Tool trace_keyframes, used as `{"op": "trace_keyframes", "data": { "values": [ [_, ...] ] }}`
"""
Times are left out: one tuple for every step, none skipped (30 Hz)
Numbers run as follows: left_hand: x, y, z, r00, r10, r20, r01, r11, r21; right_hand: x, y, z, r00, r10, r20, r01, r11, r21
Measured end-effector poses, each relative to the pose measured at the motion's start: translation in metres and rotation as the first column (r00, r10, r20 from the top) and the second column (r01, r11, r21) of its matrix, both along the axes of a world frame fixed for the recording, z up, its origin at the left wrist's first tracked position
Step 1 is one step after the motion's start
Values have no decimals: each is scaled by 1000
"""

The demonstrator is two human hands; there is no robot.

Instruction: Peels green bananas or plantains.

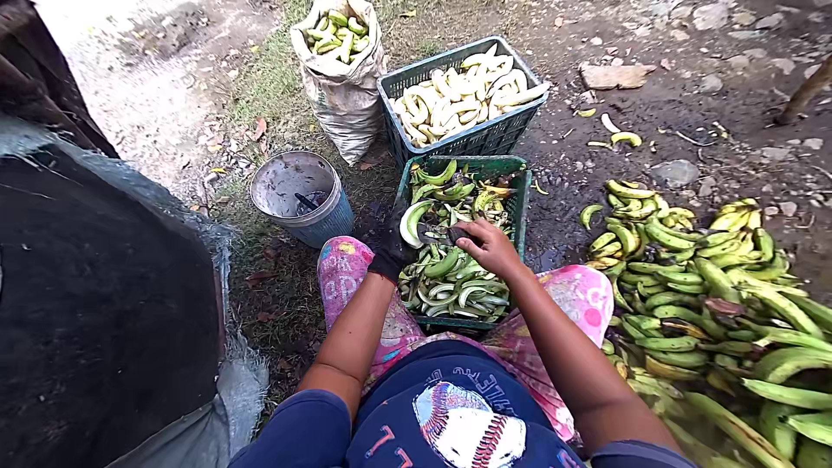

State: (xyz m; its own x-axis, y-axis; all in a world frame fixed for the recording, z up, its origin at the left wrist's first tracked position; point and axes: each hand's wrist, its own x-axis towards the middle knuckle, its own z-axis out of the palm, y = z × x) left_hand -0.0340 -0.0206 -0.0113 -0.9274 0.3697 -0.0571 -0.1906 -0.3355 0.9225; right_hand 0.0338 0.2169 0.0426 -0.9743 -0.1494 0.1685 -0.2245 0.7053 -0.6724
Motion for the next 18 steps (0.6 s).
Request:
{"op": "trace_keyframes", "data": {
  "values": [
    [6,0,17,999,-2,-39,-4,990,-140,1,2,2,998,41,-39,-39,998,48],
    [14,0,35,992,-11,-127,-33,940,-341,1,4,4,996,65,-57,-60,994,89],
    [18,1,43,976,-29,-218,-88,857,-508,0,4,6,997,56,-61,-48,991,127],
    [20,5,45,960,-38,-277,-139,795,-591,-3,4,7,998,18,-63,-8,987,159],
    [23,12,44,955,-32,-294,-156,791,-592,-6,3,11,998,-38,-49,46,984,172],
    [25,20,40,951,9,-310,-187,815,-549,-11,2,15,993,-113,-27,116,978,171],
    [27,30,34,932,66,-356,-249,831,-497,-16,0,19,979,-205,-11,205,966,156],
    [29,39,30,916,141,-376,-305,854,-422,-21,-3,21,953,-302,3,299,945,132],
    [31,45,28,895,195,-401,-355,855,-377,-24,-6,23,923,-383,33,378,920,106],
    [32,46,26,878,238,-416,-392,856,-337,-27,-10,23,893,-444,70,439,895,78],
    [32,44,24,866,259,-428,-413,854,-318,-28,-12,23,869,-483,111,480,876,55],
    [29,39,20,863,263,-431,-418,851,-318,-30,-10,23,851,-504,145,503,863,44],
    [26,33,15,867,253,-430,-413,848,-333,-31,-6,21,839,-512,182,514,857,40],
    [24,27,11,876,242,-418,-407,835,-369,-31,-1,21,835,-503,224,508,860,36],
    [22,21,9,886,231,-401,-400,818,-413,-30,2,21,840,-479,254,488,872,29],
    [21,17,6,891,222,-395,-397,804,-442,-29,2,23,852,-447,272,460,888,20],
    [21,14,6,892,210,-401,-397,787,-472,-27,-1,22,868,-415,274,430,903,8],
    [21,14,8,892,204,-404,-402,769,-497,-24,-9,20,886,-390,251,403,915,-1]
  ]
}}
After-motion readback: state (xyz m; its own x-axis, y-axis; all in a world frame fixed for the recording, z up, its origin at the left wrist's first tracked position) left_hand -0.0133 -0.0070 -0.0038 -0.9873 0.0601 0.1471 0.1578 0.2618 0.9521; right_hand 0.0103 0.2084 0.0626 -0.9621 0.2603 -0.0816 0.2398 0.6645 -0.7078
